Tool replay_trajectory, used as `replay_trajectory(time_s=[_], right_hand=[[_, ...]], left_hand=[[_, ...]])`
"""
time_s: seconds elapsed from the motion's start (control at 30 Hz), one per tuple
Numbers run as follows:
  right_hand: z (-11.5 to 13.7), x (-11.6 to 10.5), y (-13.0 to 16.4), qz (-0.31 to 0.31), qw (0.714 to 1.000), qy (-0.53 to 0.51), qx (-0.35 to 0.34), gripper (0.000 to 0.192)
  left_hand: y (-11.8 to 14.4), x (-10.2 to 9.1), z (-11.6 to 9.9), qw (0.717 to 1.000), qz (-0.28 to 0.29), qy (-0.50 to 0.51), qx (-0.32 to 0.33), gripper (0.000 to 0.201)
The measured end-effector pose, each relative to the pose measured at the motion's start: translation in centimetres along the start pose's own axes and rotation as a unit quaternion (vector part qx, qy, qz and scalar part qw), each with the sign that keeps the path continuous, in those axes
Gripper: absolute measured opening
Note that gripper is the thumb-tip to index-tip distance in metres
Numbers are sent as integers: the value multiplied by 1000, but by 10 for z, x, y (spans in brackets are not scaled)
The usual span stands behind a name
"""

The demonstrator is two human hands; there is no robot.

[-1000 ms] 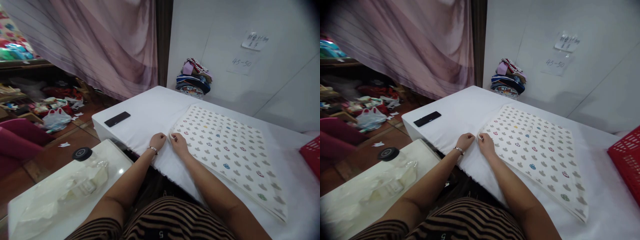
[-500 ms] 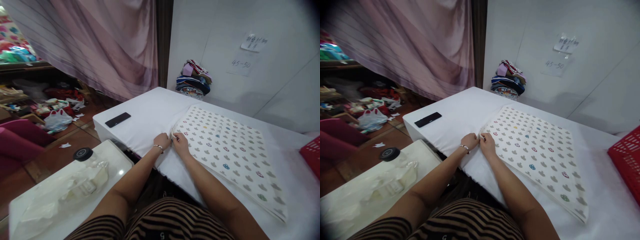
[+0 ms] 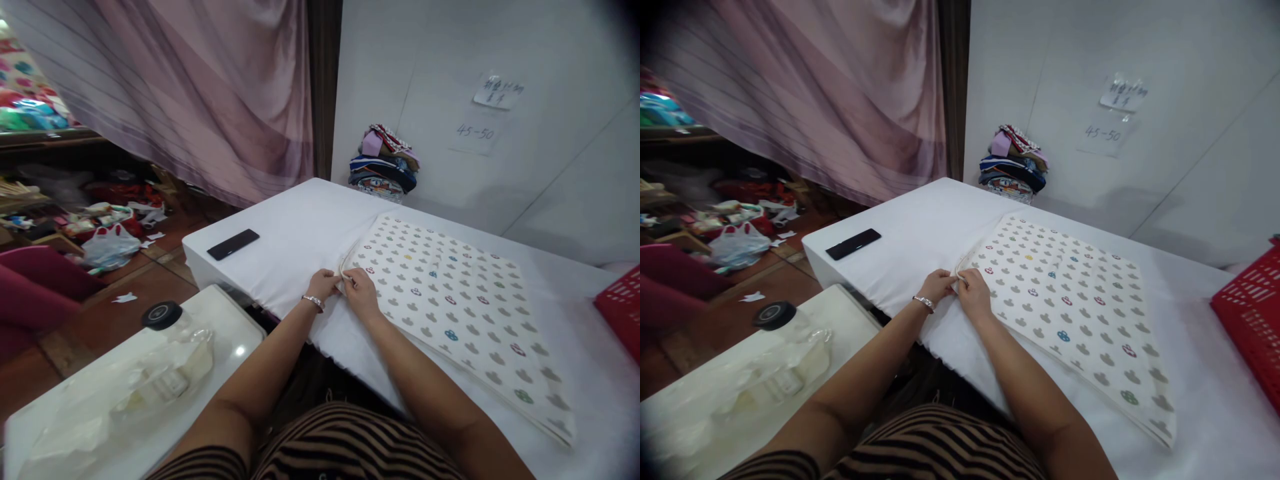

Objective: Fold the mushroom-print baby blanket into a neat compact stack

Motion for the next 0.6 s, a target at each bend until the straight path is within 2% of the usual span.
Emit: replay_trajectory(time_s=[0.17,0.43,0.6], right_hand=[[2,3,0,6,1000,-3,-7,25],[5,7,2,18,1000,14,-12,28],[6,11,3,34,999,41,-11,29]], left_hand=[[5,2,0,997,28,66,-19,6],[-2,-4,8,999,-10,48,-14,5],[1,-2,5,999,12,47,-17,3]])
Point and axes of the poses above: each hand's wrist, its own y-axis away from the middle knuckle, its own x-axis out of the palm, z = x × y, the point moved 9 cm from there along -y, towards the middle knuckle, and after that the axes turned 6 degrees about -z, right-handed, at the moved point
